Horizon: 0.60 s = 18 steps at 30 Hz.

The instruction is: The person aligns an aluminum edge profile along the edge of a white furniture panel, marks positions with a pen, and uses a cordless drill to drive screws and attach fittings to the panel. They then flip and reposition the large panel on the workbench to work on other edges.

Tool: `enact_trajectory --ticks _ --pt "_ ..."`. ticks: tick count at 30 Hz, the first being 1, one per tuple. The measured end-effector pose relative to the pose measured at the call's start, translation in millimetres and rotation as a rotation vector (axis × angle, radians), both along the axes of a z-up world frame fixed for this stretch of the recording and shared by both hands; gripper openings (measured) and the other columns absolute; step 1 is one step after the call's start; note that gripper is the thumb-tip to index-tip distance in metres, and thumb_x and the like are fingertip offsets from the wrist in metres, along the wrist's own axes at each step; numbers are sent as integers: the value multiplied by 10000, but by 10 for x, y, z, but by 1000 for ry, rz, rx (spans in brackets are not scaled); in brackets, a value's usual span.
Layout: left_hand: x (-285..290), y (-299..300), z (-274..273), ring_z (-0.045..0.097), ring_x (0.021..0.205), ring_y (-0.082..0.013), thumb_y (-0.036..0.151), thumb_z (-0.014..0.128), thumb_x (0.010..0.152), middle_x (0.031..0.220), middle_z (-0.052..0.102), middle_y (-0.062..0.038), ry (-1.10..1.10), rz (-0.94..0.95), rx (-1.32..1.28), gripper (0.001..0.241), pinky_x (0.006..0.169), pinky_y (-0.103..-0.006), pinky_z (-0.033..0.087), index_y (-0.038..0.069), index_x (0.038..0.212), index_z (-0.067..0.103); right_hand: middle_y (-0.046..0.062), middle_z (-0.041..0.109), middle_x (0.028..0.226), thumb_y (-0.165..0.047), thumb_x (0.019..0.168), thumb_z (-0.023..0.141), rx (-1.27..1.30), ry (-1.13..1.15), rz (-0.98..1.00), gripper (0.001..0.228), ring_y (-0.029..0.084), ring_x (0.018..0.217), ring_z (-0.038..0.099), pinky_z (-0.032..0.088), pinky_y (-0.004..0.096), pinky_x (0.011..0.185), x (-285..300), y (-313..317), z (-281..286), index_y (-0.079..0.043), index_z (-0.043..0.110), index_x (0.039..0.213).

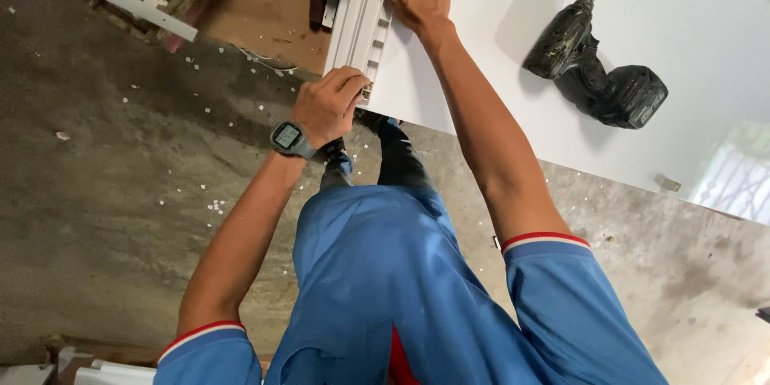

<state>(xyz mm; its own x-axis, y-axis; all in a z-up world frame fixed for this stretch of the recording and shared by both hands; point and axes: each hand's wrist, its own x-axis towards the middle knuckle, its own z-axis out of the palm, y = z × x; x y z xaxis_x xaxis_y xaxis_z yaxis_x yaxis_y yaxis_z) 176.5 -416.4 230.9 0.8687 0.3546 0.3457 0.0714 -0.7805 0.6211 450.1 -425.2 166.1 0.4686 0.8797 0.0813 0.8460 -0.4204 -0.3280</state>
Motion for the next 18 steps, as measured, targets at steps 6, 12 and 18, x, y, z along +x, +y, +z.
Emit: enact_trajectory --ticks 6,12,18 --pt "19 29 -39 710 954 -253 7 739 896 1119 687 -81 8 -4 -24 249 712 -332 598 39 1131 663 87 676 1065 -529 1085 419 62 -39 14 516 345 1188 538 78 713 1121 15 -4 -33 -58 595 1203" --pt "24 37 109 713 986 -262 7 730 885 1124 690 -58 2 -5 -68 256 761 -356 610 54 1131 675 64 687 995 -517 1070 433 93 -60 4 504 323 1102 567 138 704 1084 -1 -1 -28 -55 612 1165" --pt "-56 51 -36 711 1048 -290 47 752 898 1281 657 -107 54 -8 -182 419 825 -355 614 62 1298 629 62 691 1005 -516 1060 452 60 -1 -47 481 317 1097 578 196 669 1091 -65 5 92 -67 613 1130"
